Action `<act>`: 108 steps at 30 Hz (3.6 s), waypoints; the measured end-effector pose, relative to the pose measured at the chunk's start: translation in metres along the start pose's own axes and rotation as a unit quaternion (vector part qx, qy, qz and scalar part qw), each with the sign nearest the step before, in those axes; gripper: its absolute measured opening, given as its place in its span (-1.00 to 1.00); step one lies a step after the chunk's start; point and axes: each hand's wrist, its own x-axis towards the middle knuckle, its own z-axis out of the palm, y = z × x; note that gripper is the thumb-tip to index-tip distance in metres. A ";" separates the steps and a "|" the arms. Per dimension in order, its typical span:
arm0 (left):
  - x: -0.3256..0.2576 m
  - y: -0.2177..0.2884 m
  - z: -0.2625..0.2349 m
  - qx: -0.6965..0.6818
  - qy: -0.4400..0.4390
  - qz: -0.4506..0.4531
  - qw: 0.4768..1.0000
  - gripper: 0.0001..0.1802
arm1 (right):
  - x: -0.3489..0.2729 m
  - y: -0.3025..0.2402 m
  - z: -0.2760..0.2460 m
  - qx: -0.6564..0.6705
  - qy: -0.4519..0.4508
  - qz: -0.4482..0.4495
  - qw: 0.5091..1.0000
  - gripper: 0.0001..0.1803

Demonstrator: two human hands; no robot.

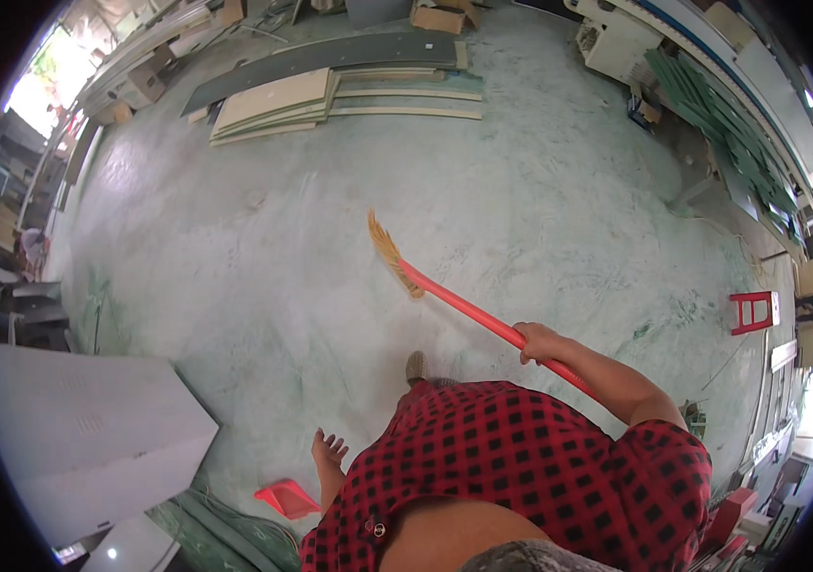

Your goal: The person sweeps dust off wooden boards using a broom, moves a plastic stool by hand, and sweeps the workshop floor.

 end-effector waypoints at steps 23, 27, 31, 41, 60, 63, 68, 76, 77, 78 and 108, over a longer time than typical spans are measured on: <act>0.070 0.207 0.473 0.247 -0.142 0.059 0.957 -0.31 | 0.112 0.097 -0.168 0.309 0.092 0.055 0.945 -0.35; 0.051 0.229 0.579 0.288 -0.158 0.073 0.942 -0.33 | 0.144 0.106 -0.242 0.336 0.113 0.041 0.934 -0.42; 0.037 0.246 0.672 0.324 -0.214 0.093 0.917 -0.36 | 0.176 0.104 -0.312 0.342 0.119 0.034 0.932 -0.40; 0.027 0.278 0.937 0.364 -0.385 0.023 0.848 -0.42 | 0.292 0.052 -0.461 0.379 0.115 0.027 0.918 -0.33; 0.039 0.345 1.277 0.077 -0.149 0.047 0.985 -0.71 | 0.498 -0.034 -0.723 0.458 -0.089 -0.096 0.879 -0.11; 0.047 0.367 1.311 0.040 -0.121 0.067 0.990 -0.74 | 0.495 -0.031 -0.773 0.380 -0.113 -0.081 0.914 -0.06; 0.086 0.407 1.342 -0.003 -0.096 0.092 0.991 -0.73 | 0.488 -0.010 -0.814 0.389 -0.151 -0.041 0.908 -0.06; 0.138 0.477 1.387 -0.020 -0.116 0.056 0.991 -0.68 | 0.551 -0.060 -0.858 0.414 -0.128 0.014 0.901 -0.12; 0.150 0.494 1.393 -0.025 -0.112 0.056 0.992 -0.68 | 0.564 -0.073 -0.864 0.409 -0.132 0.014 0.903 -0.12; 0.158 0.512 1.401 -0.030 -0.118 0.046 0.991 -0.68 | 0.577 -0.089 -0.871 0.401 -0.121 0.012 0.908 -0.12; 0.325 0.828 1.444 0.092 -0.185 0.126 0.970 -0.63 | 1.031 -0.475 -0.912 0.442 -0.073 -0.034 0.893 -0.61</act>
